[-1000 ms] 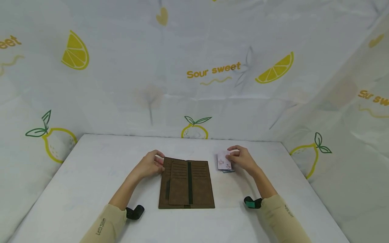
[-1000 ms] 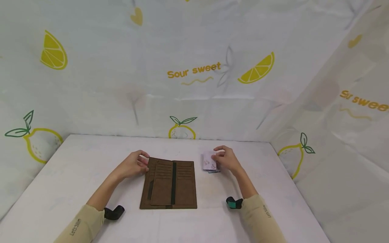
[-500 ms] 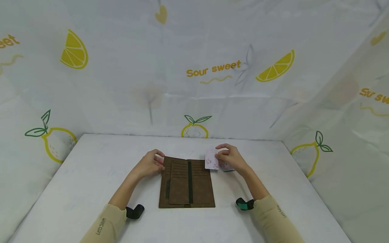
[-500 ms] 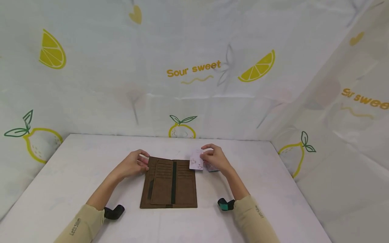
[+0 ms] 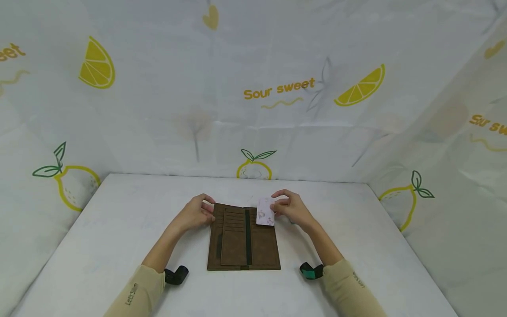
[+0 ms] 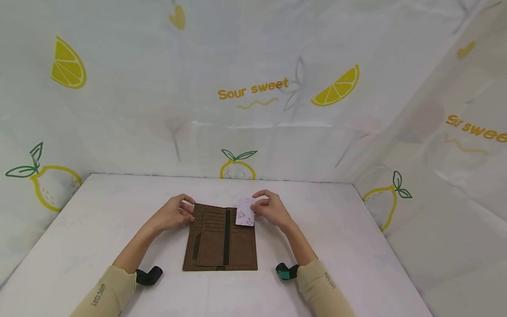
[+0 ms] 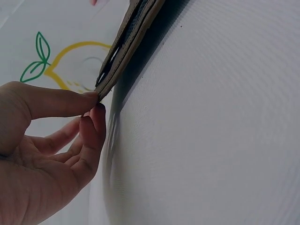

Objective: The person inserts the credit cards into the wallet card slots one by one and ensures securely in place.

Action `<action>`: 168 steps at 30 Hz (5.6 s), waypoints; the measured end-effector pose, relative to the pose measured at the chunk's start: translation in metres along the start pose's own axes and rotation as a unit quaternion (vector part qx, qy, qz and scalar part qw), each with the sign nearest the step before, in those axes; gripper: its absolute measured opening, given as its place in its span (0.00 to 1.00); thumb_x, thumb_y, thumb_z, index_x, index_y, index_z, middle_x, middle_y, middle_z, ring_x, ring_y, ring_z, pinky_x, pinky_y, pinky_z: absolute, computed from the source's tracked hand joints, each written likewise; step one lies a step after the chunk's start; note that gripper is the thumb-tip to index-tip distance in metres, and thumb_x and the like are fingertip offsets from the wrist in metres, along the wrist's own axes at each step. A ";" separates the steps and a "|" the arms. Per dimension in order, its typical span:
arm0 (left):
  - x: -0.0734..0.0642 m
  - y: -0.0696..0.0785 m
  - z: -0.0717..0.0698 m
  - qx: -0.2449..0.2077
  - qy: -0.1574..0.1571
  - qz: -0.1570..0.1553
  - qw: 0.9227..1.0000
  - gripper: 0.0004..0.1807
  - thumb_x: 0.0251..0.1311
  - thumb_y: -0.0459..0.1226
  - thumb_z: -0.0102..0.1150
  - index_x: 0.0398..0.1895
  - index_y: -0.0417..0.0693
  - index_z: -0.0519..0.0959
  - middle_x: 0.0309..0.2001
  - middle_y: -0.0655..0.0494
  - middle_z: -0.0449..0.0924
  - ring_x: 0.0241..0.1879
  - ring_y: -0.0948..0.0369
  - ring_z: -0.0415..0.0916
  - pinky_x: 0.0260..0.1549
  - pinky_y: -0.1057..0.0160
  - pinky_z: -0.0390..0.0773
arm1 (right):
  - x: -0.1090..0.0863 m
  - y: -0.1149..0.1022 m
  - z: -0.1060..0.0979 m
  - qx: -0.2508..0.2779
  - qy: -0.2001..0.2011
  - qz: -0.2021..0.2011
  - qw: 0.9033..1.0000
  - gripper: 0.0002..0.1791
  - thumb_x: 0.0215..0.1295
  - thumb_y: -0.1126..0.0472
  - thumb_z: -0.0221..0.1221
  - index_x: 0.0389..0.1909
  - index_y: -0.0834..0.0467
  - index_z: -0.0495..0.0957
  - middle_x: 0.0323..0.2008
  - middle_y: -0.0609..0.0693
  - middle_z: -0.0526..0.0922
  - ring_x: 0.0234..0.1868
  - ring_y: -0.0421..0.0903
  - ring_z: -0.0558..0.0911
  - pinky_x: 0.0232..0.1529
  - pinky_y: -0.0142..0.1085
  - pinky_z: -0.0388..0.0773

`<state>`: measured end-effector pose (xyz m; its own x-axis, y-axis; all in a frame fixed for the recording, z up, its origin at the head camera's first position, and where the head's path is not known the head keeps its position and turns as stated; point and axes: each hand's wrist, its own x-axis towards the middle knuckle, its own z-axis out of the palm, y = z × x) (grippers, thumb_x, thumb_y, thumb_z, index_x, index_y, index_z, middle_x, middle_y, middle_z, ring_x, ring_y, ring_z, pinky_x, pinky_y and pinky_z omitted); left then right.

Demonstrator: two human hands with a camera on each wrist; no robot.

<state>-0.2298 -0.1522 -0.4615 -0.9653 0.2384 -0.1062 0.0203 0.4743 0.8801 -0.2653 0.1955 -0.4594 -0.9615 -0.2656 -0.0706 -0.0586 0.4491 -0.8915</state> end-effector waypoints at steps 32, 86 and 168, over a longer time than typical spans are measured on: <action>-0.002 0.001 0.000 0.011 0.007 0.004 1.000 0.28 0.57 0.24 0.70 0.62 0.30 0.75 0.48 0.36 0.85 0.41 0.55 0.85 0.43 0.58 0.84 | -0.006 0.000 0.014 -0.028 -0.066 -0.007 0.997 0.16 0.73 0.69 0.64 0.58 0.68 0.75 0.39 0.60 0.91 0.35 0.42 0.86 0.40 0.33 0.87; -0.001 0.000 0.001 0.017 0.004 0.004 1.000 0.28 0.58 0.24 0.71 0.62 0.31 0.75 0.49 0.36 0.85 0.44 0.53 0.87 0.44 0.55 0.85 | -0.014 0.000 0.003 -0.112 -0.171 -0.102 0.974 0.02 0.68 0.70 0.69 0.37 0.65 0.89 0.40 0.60 0.91 0.37 0.38 0.84 0.40 0.28 0.81; 0.001 -0.011 -0.008 -0.097 -0.039 -0.015 0.994 0.29 0.63 0.29 0.69 0.68 0.35 0.73 0.53 0.38 0.84 0.43 0.59 0.85 0.46 0.63 0.81 | 0.004 0.040 -0.070 -0.195 0.059 0.067 0.977 0.38 0.61 0.52 0.79 0.62 0.69 0.73 0.48 0.62 0.83 0.45 0.52 0.81 0.45 0.38 0.78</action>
<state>-0.2335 -0.1639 -0.4675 -0.9415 0.2947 -0.1633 -0.0668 0.3118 0.9478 -0.2905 0.2724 -0.4644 -0.9904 -0.0922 -0.1033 -0.0052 0.7703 -0.6377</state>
